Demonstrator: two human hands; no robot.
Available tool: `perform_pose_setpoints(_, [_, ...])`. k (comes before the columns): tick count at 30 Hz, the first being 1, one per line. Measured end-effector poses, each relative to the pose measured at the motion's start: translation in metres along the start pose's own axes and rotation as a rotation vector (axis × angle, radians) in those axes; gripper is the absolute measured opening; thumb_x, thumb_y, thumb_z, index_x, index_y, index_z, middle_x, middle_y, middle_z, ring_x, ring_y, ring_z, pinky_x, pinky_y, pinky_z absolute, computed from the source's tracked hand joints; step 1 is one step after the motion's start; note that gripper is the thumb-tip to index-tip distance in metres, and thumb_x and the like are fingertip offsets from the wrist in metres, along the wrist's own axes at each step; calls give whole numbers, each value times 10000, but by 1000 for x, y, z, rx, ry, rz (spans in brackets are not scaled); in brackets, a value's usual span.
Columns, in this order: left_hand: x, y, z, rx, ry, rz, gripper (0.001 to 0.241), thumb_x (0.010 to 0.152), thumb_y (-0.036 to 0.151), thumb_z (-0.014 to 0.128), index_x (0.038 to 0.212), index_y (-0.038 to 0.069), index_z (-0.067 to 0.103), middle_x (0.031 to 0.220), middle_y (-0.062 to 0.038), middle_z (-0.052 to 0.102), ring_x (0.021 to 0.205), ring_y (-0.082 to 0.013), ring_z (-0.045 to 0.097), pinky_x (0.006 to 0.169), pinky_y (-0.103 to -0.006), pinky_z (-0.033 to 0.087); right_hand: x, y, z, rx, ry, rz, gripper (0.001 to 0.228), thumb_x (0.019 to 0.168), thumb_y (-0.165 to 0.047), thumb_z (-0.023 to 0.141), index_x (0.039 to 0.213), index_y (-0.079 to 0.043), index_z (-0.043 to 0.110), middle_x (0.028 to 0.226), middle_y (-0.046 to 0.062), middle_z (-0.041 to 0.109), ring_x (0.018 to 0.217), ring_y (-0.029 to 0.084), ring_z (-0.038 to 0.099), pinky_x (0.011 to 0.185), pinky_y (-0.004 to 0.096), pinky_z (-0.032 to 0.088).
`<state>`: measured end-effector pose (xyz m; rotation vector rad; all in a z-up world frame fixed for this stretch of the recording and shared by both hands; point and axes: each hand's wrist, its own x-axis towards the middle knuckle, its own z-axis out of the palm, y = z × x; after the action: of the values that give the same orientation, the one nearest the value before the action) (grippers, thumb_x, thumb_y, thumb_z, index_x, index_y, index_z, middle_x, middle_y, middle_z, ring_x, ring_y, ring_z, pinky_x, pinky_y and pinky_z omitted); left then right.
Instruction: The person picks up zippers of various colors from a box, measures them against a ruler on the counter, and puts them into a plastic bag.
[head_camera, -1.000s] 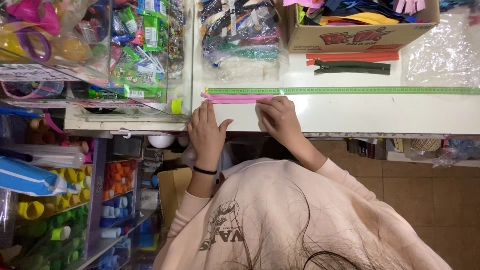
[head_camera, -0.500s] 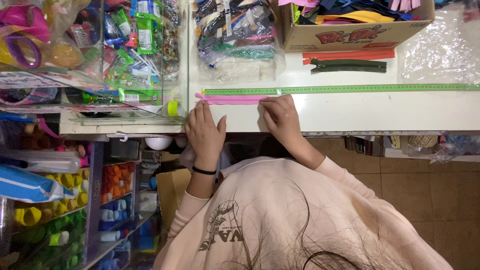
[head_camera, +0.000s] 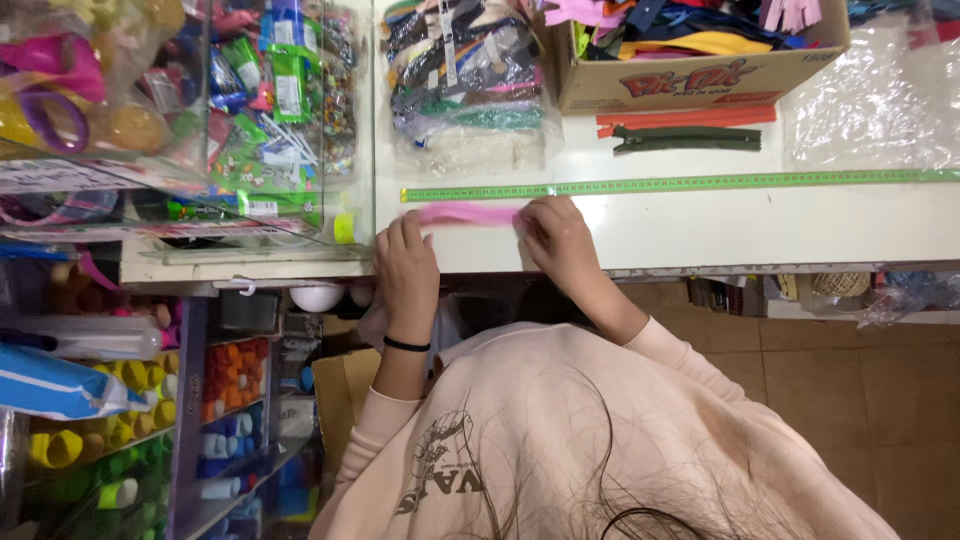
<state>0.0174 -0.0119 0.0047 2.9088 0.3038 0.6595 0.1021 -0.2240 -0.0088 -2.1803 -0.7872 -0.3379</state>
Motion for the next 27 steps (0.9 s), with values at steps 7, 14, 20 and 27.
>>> perform_pose_setpoints(7, [18,-3,9,-171,123,93,24,940,93,621,950,80,638,868,27,486,815,-165,519,669,-268,430,3,-8,-7,148,24,200,164,889,-80,652,1045,-65,601,845,125,631,793,339,635,700,434,517])
perform_pose_setpoints(14, [67,11,12,-342,-73,-3,141,1009,200,552,992,74,613,753,-110,669,662,-288,698,554,-376,562,40,-3,0,827,209,552,104,930,-88,614,1028,-68,584,709,115,650,567,164,656,517,248,555])
perform_pose_setpoints(20, [106,20,42,-365,-57,-17,197,942,231,620,968,36,626,794,-198,683,718,-381,698,566,-454,558,75,20,45,929,244,400,263,847,150,499,1100,120,565,1091,307,564,994,411,602,758,450,579])
perform_pose_setpoints(27, [95,35,-3,-536,-236,141,613,878,168,671,1343,-140,417,1197,-394,533,1081,-532,562,889,-567,500,70,16,16,579,-70,168,465,846,-112,695,1292,-39,586,1272,212,591,1258,400,503,1030,512,437])
